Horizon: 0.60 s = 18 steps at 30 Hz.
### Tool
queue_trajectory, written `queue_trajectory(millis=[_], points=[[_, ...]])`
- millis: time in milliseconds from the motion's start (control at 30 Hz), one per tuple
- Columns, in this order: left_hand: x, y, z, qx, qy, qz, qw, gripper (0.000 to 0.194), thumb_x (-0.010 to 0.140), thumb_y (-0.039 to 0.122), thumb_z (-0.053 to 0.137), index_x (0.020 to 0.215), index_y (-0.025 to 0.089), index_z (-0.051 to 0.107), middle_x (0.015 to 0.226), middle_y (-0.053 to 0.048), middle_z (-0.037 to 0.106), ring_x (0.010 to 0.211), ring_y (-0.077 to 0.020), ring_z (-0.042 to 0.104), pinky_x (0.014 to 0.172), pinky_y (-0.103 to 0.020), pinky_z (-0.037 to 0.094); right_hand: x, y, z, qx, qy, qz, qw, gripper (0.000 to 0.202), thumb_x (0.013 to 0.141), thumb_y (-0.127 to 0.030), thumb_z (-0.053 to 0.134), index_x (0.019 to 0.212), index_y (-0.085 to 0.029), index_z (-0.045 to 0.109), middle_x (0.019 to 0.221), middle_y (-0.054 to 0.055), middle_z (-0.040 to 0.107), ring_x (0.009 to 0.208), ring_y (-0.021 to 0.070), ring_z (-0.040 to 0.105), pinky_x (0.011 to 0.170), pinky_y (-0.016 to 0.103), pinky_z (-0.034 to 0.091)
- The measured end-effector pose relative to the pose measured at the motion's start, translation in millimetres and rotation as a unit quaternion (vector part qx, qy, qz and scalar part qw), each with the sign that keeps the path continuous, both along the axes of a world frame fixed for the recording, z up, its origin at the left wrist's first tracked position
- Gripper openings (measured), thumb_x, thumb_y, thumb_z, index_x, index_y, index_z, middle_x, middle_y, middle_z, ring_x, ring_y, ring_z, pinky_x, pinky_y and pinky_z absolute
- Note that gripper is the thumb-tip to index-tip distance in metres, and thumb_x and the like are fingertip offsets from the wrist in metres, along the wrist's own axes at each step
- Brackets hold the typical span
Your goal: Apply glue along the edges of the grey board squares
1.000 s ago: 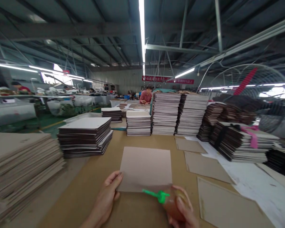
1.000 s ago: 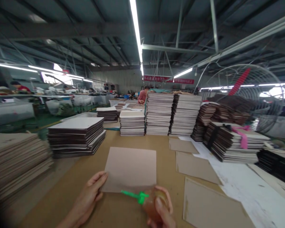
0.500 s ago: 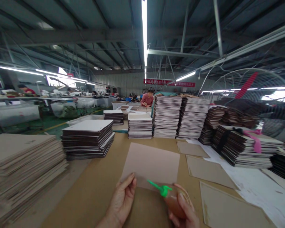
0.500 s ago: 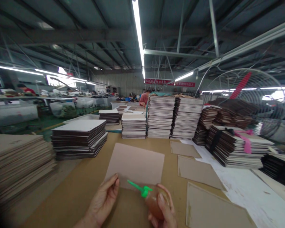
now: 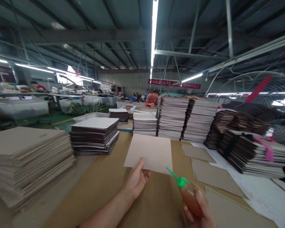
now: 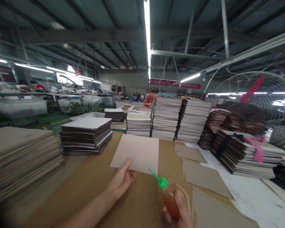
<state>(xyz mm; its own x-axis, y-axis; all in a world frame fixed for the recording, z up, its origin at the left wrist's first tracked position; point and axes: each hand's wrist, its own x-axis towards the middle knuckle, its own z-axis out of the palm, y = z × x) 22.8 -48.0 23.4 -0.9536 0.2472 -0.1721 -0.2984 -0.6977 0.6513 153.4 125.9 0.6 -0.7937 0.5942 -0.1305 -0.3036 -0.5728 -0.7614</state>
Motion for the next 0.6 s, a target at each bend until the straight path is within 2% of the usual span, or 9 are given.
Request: queue_trajectory(millis=[67, 167, 300, 367, 467, 600], points=[[-7, -1, -7.7, -0.009, -0.008, 0.012, 1.0, 0.027, 0.079, 0.036, 0.071, 0.094, 0.016, 0.059, 0.075, 0.0, 0.066, 0.049, -0.0052, 0.055, 0.036, -0.013, 0.038, -1, 9, 7.2, -0.005, -0.013, -0.012, 1.0, 0.069, 0.049, -0.048, 0.092, 0.105, -0.024, 0.058, 0.108, 0.004, 0.057, 0.074, 0.0204, 0.058, 0.046, 0.021, 0.052], [-8, -4, -22.2, -0.024, -0.004, 0.015, 1.0, 0.032, 0.075, 0.042, 0.073, 0.089, 0.017, 0.059, 0.071, 0.003, 0.062, 0.048, -0.0031, 0.051, 0.033, -0.011, 0.026, -2, 8, 26.3, 0.056, 0.023, -0.002, 0.998, 0.062, 0.058, -0.048, 0.089, 0.108, -0.025, 0.058, 0.106, 0.003, 0.055, 0.078, 0.0195, 0.058, 0.052, 0.022, 0.054], [-5, -9, -33.5, -0.047, 0.033, 0.008, 0.998, 0.033, 0.071, 0.042, 0.075, 0.084, 0.016, 0.061, 0.069, 0.003, 0.061, 0.047, -0.003, 0.05, 0.033, -0.011, 0.02, -8, -14, 53.5, 0.154, 0.03, 0.023, 0.987, 0.065, 0.063, -0.052, 0.086, 0.113, -0.024, 0.054, 0.104, 0.004, 0.057, 0.077, 0.0206, 0.059, 0.052, 0.02, 0.052], [-5, -10, -36.1, -0.062, 0.039, 0.013, 0.997, 0.031, 0.07, 0.04, 0.076, 0.083, 0.015, 0.062, 0.067, 0.002, 0.061, 0.049, -0.0047, 0.053, 0.034, -0.012, 0.025, -16, -29, 61.6, 0.219, 0.019, 0.044, 0.974, 0.066, 0.066, -0.055, 0.083, 0.114, -0.023, 0.052, 0.099, 0.005, 0.06, 0.069, 0.0194, 0.059, 0.049, 0.021, 0.05], [-5, -9, -37.1, -0.08, 0.059, 0.01, 0.995, 0.031, 0.07, 0.037, 0.075, 0.087, 0.013, 0.065, 0.074, -0.003, 0.066, 0.057, -0.0098, 0.059, 0.039, -0.015, 0.037, -32, -48, 63.9, 0.35, 0.023, 0.071, 0.934, 0.058, 0.076, -0.056, 0.074, 0.116, -0.021, 0.05, 0.088, 0.003, 0.061, 0.063, 0.0175, 0.056, 0.051, 0.022, 0.049], [0, -6, -33.2, -0.101, 0.114, -0.005, 0.988, 0.031, 0.07, 0.037, 0.074, 0.09, 0.013, 0.068, 0.077, -0.005, 0.068, 0.057, -0.0129, 0.058, 0.04, -0.019, 0.038, -55, -61, 56.5, 0.531, 0.12, 0.061, 0.837, 0.04, 0.088, -0.044, 0.063, 0.116, -0.02, 0.048, 0.101, 0.006, 0.058, 0.085, 0.022, 0.058, 0.072, 0.03, 0.05]])
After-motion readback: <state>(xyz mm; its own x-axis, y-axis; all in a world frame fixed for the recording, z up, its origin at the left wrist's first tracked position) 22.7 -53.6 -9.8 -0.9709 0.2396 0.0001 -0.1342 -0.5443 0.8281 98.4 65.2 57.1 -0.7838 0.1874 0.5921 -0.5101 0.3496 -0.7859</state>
